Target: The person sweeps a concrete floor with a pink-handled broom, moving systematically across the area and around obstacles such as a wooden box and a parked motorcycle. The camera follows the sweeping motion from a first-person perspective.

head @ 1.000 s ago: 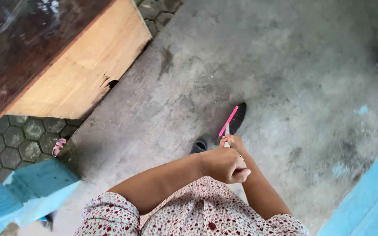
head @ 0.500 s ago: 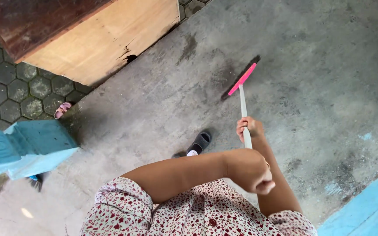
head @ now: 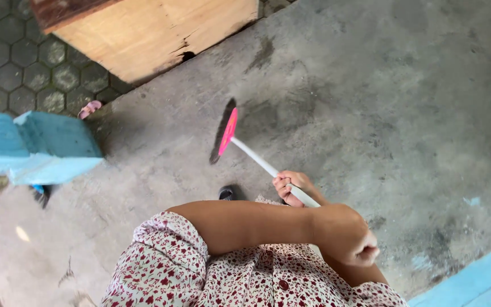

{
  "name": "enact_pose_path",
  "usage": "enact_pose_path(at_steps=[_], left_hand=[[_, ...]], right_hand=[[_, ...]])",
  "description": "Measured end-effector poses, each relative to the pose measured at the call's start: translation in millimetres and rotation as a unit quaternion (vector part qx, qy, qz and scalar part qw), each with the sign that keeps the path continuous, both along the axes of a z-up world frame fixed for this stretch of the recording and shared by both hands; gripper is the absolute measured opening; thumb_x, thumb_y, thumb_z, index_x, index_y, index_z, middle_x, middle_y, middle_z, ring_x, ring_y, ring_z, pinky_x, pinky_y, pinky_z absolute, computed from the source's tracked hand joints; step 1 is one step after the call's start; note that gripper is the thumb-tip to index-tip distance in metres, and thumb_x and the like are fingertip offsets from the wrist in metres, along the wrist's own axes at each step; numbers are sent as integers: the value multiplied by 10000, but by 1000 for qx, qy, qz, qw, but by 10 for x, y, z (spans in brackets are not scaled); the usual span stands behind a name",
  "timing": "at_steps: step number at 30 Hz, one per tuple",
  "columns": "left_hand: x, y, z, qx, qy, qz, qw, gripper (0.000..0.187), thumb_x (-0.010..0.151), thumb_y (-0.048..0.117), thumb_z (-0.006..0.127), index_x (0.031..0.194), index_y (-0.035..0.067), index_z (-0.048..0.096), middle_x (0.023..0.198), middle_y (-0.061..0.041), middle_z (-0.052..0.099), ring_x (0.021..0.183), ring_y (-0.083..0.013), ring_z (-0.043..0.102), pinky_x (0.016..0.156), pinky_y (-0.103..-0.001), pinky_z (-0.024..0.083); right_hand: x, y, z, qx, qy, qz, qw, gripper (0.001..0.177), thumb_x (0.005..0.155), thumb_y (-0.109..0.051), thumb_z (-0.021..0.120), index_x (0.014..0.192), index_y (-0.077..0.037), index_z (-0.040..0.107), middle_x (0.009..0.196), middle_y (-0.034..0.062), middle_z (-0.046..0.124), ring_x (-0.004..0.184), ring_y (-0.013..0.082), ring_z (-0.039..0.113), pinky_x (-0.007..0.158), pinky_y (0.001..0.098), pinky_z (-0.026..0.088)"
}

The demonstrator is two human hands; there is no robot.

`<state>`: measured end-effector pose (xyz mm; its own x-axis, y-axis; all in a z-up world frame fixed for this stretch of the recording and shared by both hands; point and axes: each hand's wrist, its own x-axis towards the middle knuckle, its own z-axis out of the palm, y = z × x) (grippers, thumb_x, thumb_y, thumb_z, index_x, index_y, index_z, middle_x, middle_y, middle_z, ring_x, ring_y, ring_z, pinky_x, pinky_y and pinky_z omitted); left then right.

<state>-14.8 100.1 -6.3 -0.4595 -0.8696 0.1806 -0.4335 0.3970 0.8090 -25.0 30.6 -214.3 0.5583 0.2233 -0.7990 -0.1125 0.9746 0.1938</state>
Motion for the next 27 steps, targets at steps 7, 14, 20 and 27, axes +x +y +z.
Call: enact_pose_path(at_steps=[7,14,20,27], left_hand=[[-771,-708,-659,50,86,108,989,318,876,396,483,676,151,520,593,-123,573,598,-379,637,573,-488,524],[-1435,-1656,-605,-147,164,158,963,334,910,376,421,642,181,456,498,-43,538,487,-257,636,511,-366,535],[-1488,-1952,-834,-225,143,209,941,350,951,369,402,655,187,446,520,-77,525,523,-290,621,516,-384,520],[-1513,-1586,-438,-235,184,181,937,321,934,293,481,648,154,525,494,-117,542,458,-356,547,484,-502,394]], right_hand=[[-781,-567,-304,-72,65,123,988,56,979,-12,471,995,-37,424,805,-77,401,582,-29,428,467,101,374],[-1512,-1835,256,-226,179,203,936,73,964,-32,540,1016,-3,498,791,-64,422,612,-21,446,486,99,391],[-1573,-2477,-70,-368,171,288,867,35,957,-69,551,946,-37,543,757,-31,465,577,-13,471,471,172,442],[-1398,-2123,346,-385,160,298,859,83,951,5,496,935,-76,486,794,50,528,546,14,455,441,186,342]])
